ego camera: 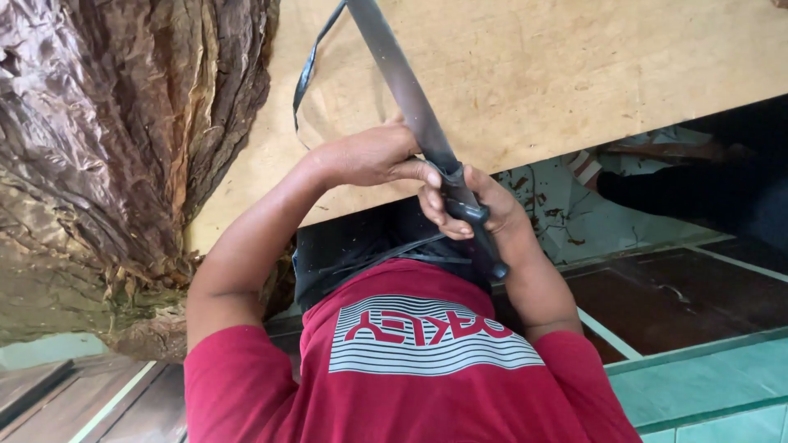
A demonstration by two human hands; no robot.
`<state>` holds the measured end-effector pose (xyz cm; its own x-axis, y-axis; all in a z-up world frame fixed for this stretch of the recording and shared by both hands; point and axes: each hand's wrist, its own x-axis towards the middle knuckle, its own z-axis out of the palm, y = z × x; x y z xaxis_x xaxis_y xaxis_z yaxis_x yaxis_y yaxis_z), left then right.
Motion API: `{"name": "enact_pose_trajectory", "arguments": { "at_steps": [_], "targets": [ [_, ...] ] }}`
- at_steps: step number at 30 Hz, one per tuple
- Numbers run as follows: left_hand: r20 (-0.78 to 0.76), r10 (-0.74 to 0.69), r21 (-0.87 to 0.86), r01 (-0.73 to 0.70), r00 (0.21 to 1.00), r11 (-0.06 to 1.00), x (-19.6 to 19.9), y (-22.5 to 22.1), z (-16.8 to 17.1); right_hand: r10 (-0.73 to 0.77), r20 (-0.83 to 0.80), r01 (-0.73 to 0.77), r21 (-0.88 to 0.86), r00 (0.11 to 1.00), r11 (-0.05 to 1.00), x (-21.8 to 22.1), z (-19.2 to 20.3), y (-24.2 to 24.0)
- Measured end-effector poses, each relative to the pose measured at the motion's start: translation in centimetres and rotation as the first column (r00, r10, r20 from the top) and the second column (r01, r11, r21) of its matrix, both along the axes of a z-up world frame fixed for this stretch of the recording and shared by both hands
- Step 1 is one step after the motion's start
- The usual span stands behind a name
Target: Preparing tying strips with a knife and bundling tobacco leaves on a wooden table.
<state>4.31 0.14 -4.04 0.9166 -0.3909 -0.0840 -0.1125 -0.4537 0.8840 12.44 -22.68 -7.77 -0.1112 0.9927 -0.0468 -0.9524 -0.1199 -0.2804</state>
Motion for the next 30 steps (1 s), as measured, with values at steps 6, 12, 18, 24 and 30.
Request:
{"name": "enact_pose_trajectory", "arguments": {
  "at_steps": [6, 12, 18, 24, 30],
  "targets": [
    [-0.149, 0.161, -0.284, -0.199, 0.976, 0.938, -0.4, -1.1, 4.6, 0.019, 0.19, -0.009, -0.057, 0.982, 0.998, 0.7, 1.5, -0.6],
    [-0.182, 0.472, -0.172, -0.5, 0.863, 0.849, -0.1, -1.0, 5.7, 0.001, 0.859, 0.34, -0.204, 0.513, 0.918, 2.0, 2.6, -3.8],
    [-0.164, 0.593, 0.016, -0.599, 0.788, 0.8, -0.1, -2.2, 5.6, 0.483, 0.543, 0.697, 0.304, -0.687, 0.649, 3.7, 2.3, -2.2],
    [-0.197, 0.671, -0.03, -0.688, 0.715, 0.725, -2.1, -3.3, 5.7, 0.438, 0.423, 0.6, 0.418, -0.793, 0.682, 5.8, 0.3, -1.4],
    [-0.145, 0.667, 0.174, -0.644, 0.731, 0.745, -2.0, -4.0, 4.4, 0.458, 0.648, 0.731, 0.233, -0.609, 0.641, 4.2, 3.5, 1.0]
  ]
}}
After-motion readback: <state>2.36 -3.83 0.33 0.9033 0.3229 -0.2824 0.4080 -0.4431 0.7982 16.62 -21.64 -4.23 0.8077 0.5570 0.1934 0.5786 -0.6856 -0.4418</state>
